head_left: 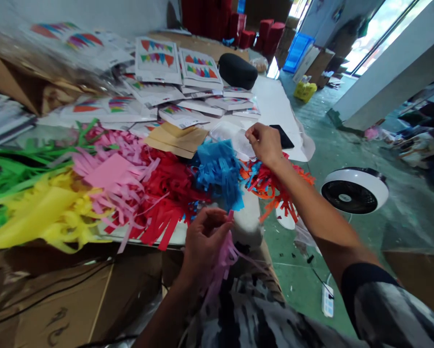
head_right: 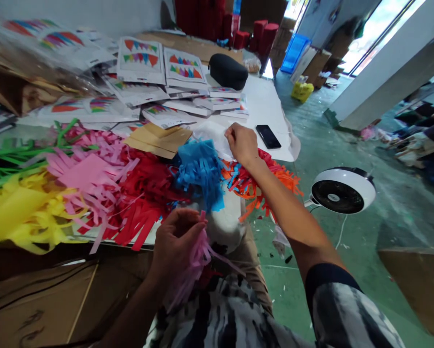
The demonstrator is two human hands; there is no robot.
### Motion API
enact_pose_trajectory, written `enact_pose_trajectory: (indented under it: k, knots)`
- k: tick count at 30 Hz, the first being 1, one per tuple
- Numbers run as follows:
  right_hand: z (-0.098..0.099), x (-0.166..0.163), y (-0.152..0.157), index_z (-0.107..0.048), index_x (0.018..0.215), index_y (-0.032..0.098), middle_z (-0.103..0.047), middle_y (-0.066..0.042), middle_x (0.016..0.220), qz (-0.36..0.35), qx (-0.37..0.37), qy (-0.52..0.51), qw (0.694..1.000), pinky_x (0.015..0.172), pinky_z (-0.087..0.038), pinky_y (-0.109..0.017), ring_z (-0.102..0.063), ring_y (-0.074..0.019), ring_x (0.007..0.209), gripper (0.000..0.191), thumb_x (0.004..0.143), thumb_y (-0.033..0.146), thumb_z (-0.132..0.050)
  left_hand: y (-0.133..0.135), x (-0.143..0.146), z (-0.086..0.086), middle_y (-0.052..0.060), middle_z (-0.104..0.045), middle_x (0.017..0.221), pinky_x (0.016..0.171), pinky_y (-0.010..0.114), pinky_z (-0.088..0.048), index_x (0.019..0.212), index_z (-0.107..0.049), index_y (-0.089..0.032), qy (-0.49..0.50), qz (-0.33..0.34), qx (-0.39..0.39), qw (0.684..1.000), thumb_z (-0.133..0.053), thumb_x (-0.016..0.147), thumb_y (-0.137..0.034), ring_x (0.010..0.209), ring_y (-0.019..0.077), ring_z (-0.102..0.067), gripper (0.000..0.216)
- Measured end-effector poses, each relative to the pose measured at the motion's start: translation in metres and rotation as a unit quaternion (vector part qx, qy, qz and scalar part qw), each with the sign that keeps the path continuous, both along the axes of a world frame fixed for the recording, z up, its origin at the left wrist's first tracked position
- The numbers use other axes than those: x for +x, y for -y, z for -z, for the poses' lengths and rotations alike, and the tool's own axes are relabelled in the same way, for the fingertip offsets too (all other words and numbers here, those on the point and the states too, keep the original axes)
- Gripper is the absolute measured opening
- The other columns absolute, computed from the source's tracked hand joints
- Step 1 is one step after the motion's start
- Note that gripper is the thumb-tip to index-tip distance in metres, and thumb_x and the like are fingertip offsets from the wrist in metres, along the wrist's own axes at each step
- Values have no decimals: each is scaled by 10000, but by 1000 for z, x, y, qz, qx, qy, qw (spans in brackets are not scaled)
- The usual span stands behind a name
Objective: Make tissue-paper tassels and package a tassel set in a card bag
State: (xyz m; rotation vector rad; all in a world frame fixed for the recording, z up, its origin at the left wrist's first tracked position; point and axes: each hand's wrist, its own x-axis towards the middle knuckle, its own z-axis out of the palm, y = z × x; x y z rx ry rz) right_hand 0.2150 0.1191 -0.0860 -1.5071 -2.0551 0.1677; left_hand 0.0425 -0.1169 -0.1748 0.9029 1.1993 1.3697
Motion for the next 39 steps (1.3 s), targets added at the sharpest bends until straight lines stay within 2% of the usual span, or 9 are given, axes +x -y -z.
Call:
enact_pose_trajectory:
  k: [3,5,8,10,16,27,31,35,39]
  knots:
    - [-8,0,69,-706,997,191,-760,-55,979,-120,-21,-162,979,755,-517,-315,-682,-170,808,199,1041,281,-534,5,-2,-14,42,-785,892,745,244,-559,981,-780,-185,12,-9,-8,1000,-879,774,-319,814,160,-725,265]
    - [-6,-2,122,-709,975,216,-750,-28,919,-166,-74,-219,959,707,-514,-302,-667,-161,774,158,1002,357,-642,9,-2,-22,47,-789,866,744,245,-554,907,-806,-178,18,-9,-15,1000,-878,776,-326,798,158,-715,212]
    - [4,-5,185,-735,989,238,-742,-13,885,-187,-160,-271,931,704,-513,-304,-665,-158,775,151,981,383,-692,17,1,-29,36,-785,812,718,250,-553,849,-815,-183,30,-16,-7,999,-893,753,-333,752,157,-700,194]
    - [14,-5,207,-757,955,246,-745,-20,913,-185,-169,-299,921,742,-512,-314,-673,-168,835,136,967,376,-716,23,5,-30,30,-783,803,698,241,-545,845,-820,-191,22,-17,4,1000,-893,754,-337,738,149,-691,187]
    - [29,2,221,-789,953,266,-749,-12,901,-157,-176,-345,909,738,-489,-304,-664,-162,826,147,952,403,-737,36,16,-25,15,-754,753,568,226,-486,872,-824,-206,3,-30,17,999,-870,785,-396,638,130,-635,213]
    - [35,7,237,-761,970,232,-746,-21,911,-128,-230,-380,887,763,-514,-294,-674,-166,845,251,955,478,-715,42,18,-22,30,-760,829,633,257,-532,882,-808,-228,-40,1,57,998,-822,843,-380,769,173,-685,157]
    - [30,8,242,-743,956,231,-721,-12,881,-133,-238,-350,896,745,-507,-300,-650,-165,819,242,970,467,-693,42,17,-21,21,-740,795,611,247,-523,847,-799,-223,-42,-4,64,997,-832,829,-378,729,161,-663,160]
    - [28,7,249,-733,957,251,-702,-16,883,-127,-200,-328,914,772,-515,-345,-638,-185,832,223,986,462,-667,44,14,-20,12,-734,807,615,239,-518,862,-805,-231,-77,-5,82,994,-824,839,-365,713,149,-657,137]
    - [32,5,253,-731,977,257,-717,-25,928,-111,-196,-347,910,802,-529,-347,-656,-191,866,211,983,459,-672,48,14,-21,22,-745,823,571,238,-497,894,-807,-233,-77,0,68,995,-813,853,-390,675,145,-658,163]
